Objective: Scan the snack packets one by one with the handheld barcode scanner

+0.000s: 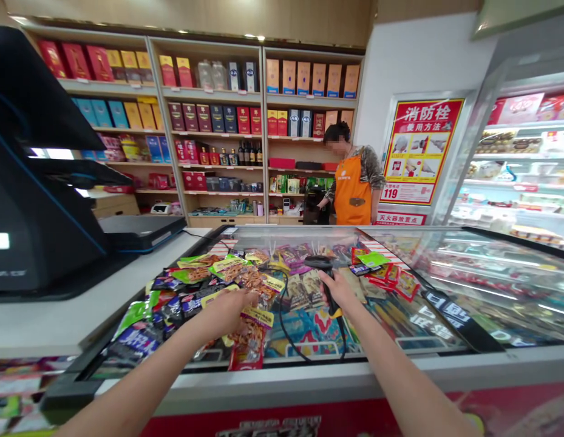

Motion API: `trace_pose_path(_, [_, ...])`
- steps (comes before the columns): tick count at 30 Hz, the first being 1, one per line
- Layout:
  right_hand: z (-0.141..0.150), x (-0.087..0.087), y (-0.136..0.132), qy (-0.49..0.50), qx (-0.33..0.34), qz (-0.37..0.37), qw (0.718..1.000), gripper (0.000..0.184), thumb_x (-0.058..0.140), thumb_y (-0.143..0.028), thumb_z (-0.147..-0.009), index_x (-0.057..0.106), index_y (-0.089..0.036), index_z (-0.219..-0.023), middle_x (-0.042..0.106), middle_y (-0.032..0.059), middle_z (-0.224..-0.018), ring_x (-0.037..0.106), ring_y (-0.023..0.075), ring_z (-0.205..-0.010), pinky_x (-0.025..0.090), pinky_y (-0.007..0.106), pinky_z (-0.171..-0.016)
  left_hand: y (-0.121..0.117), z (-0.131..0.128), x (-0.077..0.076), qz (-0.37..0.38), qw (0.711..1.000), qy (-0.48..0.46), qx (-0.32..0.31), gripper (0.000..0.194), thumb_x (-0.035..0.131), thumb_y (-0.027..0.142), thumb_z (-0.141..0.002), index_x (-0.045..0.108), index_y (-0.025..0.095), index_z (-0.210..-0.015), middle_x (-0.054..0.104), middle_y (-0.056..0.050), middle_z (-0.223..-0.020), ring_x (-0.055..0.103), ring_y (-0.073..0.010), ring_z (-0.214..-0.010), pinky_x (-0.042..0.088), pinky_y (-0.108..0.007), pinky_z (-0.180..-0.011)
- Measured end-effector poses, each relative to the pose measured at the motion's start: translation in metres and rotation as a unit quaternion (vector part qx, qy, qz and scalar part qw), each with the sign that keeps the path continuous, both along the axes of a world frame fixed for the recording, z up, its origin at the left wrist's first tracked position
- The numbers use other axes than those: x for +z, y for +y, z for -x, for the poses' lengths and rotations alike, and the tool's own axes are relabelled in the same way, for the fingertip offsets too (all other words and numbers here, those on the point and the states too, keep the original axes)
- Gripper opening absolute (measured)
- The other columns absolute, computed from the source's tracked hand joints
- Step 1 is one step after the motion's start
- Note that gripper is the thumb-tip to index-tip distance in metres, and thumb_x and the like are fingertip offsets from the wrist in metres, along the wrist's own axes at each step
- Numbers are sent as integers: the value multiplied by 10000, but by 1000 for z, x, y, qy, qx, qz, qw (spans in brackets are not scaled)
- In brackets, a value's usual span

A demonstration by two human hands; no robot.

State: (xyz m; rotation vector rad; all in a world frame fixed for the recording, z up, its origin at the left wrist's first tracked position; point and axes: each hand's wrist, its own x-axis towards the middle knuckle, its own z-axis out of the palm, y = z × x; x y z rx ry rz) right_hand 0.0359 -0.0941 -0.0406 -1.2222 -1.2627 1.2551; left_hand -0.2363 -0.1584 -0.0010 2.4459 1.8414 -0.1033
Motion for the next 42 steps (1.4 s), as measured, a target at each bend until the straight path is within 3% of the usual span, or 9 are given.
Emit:
trace_pose_path(4, [-2, -4, 2, 2, -3, 6, 1000, 297, 587, -472, -768, 413, -232, -755, 498, -73, -499, 467, 112, -366, 388, 231, -363, 6, 6, -7, 36, 997, -54, 39, 489, 717, 217, -548, 625, 264, -1026, 692, -22, -921, 642, -232, -869, 453, -280, -748])
trace_pose_path(8, [0, -3, 10, -2, -1, 6, 1000, 293, 582, -476, -776, 420, -233, -751, 496, -70, -505, 467, 113, -364, 388, 236, -368, 20, 16, -13, 69, 993, -96, 25, 161, 600, 166, -557, 628, 205, -711, 682, -17, -788, 623, -215, -790, 427, -262, -675])
trace_pose_path(12, [9, 4, 23, 15, 18, -10, 1000, 285, 581, -465, -784, 419, -233, -748, 496, -57, -528, 462, 111, -376, 391, 239, -374, 42, 10, -7, 61, 963, -263, 13, 111, 544, 213, -587, 607, 196, -677, 635, 17, -660, 595, -182, -707, 428, -253, -659])
trace_pose_path(18, [15, 1, 32, 64, 40, -41, 996, 257, 530, -479, -807, 422, -246, -805, 509, -44, -577, 465, 119, -401, 414, 255, -405, 116, -27, -5, -124, 772, -614, 106, 263, 697, 345, -517, 609, 161, -684, 618, 9, -627, 540, -141, -598, 430, -247, -585])
trace_pose_path(21, [9, -3, 27, 62, 47, -30, 997, 256, 521, -486, -814, 417, -252, -824, 516, -41, -587, 473, 123, -414, 409, 249, -409, 152, -45, -19, -175, 654, -712, 187, 286, 699, 338, -530, 611, 147, -724, 631, -7, -652, 533, -128, -560, 433, -251, -547])
trace_pose_path(23, [4, -3, 24, 42, 55, -22, 997, 274, 513, -508, -817, 416, -251, -817, 529, -36, -593, 479, 125, -418, 415, 251, -414, 167, -52, -31, -185, 614, -737, 212, 277, 669, 338, -579, 608, 148, -770, 646, -16, -687, 561, -138, -574, 457, -265, -555])
trace_pose_path(28, [-1, 0, 20, -3, 95, -25, 995, 321, 541, -546, -806, 428, -246, -812, 546, -38, -598, 480, 116, -419, 426, 247, -418, 174, -50, -55, -276, 677, -647, 217, 193, 629, 313, -661, 612, 161, -777, 692, -54, -780, 639, -190, -738, 506, -317, -713])
trace_pose_path(34, [2, -1, 17, -20, 147, -27, 989, 327, 613, -512, -774, 451, -230, -747, 528, -40, -571, 466, 105, -399, 401, 241, -391, 165, -43, -55, -294, 764, -526, 230, 247, 560, 314, -768, 668, 152, -921, 723, -110, -966, 661, -232, -921, 490, -333, -832])
trace_pose_path(42, [5, -1, 15, -19, 126, 0, 992, 308, 591, -498, -788, 445, -232, -737, 525, -38, -568, 466, 105, -403, 410, 240, -404, 154, -46, -49, -292, 786, -480, 260, 259, 519, 301, -810, 669, 170, -976, 719, -93, -1010, 652, -232, -970, 481, -324, -860])
